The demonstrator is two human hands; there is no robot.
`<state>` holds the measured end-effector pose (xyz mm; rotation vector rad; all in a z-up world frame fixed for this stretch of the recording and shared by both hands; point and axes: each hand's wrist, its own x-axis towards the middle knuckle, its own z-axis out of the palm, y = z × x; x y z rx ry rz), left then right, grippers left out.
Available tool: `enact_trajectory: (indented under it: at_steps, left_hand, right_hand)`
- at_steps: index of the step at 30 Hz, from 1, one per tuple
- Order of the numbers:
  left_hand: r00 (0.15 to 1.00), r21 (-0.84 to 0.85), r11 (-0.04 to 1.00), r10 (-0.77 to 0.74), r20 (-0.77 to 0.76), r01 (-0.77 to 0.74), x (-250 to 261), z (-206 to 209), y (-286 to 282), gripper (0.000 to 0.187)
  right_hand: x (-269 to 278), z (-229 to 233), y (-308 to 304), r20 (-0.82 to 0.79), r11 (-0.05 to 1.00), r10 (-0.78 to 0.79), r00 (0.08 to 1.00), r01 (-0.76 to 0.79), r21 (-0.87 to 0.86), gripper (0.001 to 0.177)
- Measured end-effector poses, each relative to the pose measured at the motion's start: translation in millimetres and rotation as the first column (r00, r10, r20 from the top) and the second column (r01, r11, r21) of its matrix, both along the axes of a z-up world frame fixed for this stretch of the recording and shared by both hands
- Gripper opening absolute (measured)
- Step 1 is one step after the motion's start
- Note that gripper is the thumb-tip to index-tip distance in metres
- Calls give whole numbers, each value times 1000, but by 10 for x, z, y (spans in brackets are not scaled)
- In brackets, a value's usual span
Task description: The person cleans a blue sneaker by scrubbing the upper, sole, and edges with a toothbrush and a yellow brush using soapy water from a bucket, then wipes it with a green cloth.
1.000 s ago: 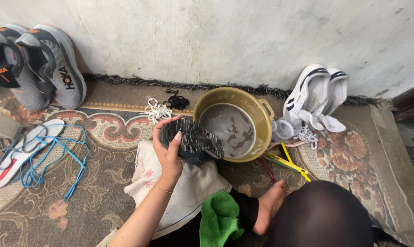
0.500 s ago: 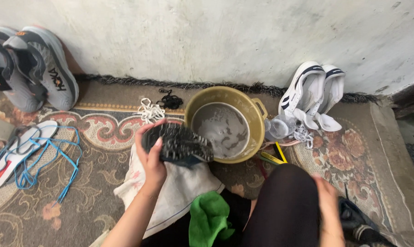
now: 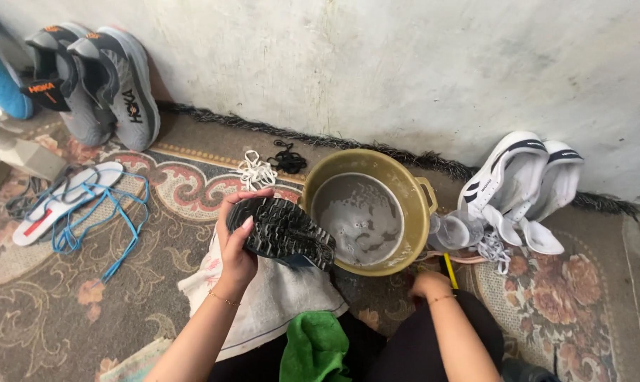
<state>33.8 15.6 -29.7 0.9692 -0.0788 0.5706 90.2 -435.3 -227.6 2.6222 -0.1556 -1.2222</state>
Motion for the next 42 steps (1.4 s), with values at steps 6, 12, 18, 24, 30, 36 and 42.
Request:
enact_trajectory:
  at_steps: [6, 12, 18, 24, 30, 36, 42]
  left_hand:
    - [998, -4, 998, 55, 9, -55, 7, 3, -134, 50]
    - [999, 44, 998, 49, 1, -49, -23, 174, -244, 59]
    - [999, 161, 987, 22, 46, -30, 28, 195, -422, 65]
    - [1000, 200, 980, -9, -3, 9, 17, 195, -523, 58]
    - [997, 149, 988, 39, 69, -49, 5, 212, -533, 52]
    - [995, 174, 980, 91, 48, -98, 17, 251, -461, 46]
    - [997, -15, 996, 83, -2, -83, 108, -40, -273, 63]
  right_hand:
    - [16, 313, 192, 66, 952, -302, 951, 296, 80, 43]
    - [-153, 548, -443, 163, 841, -443, 881, 345, 417, 28]
    - [-421, 1133, -548, 388, 486, -751, 535, 49, 873, 30]
    - [-188, 1674, -549, 595, 805, -591, 545, 344, 484, 33]
    - [401, 1120, -583, 679, 979, -146, 720, 204, -6, 26]
    - [310, 1324, -296, 670, 994, 14, 742, 61, -89, 25]
    - [-169, 1624, -366, 662, 947, -304, 685, 296, 128, 27]
